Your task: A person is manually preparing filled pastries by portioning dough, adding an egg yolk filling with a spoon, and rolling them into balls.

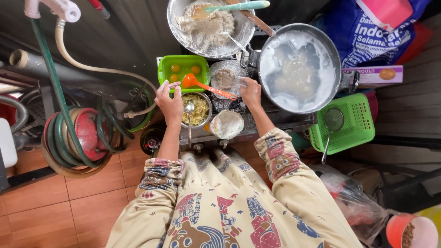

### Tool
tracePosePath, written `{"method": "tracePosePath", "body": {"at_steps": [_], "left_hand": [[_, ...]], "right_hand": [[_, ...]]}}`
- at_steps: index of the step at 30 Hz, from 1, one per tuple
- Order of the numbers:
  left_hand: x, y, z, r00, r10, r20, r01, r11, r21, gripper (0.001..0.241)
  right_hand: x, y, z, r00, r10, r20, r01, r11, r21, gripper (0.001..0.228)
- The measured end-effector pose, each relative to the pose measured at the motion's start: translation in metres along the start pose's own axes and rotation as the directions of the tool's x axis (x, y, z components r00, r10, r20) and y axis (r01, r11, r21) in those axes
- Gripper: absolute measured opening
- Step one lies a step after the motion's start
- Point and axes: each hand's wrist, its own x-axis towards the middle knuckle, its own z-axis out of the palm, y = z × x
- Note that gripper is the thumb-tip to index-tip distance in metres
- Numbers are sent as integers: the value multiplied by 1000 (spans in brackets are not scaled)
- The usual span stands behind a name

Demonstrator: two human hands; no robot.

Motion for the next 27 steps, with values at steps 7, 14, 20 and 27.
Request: {"method": "tracePosePath", "body": {"at_steps": [7,14,20,27], "left_hand": [[3,-5,4,998,-34,-43,34,999,1,12],[5,-6,10,999,-32,-35,31,999,-4,13],[4,2,11,999,-46,-23,46,999,-20,14],[4,7,11,1000,-19,-9,20,1000,11,16]], "right_hand": [[14,14,36,999,47,5,-47,996,-72,31],[3,-28,18,998,64,-6,-65,995,-75,24],[4,-34,10,991,137,-1,-137,987,-84,26],[7,-23,-3,966,257,7,-257,966,13,30]]}}
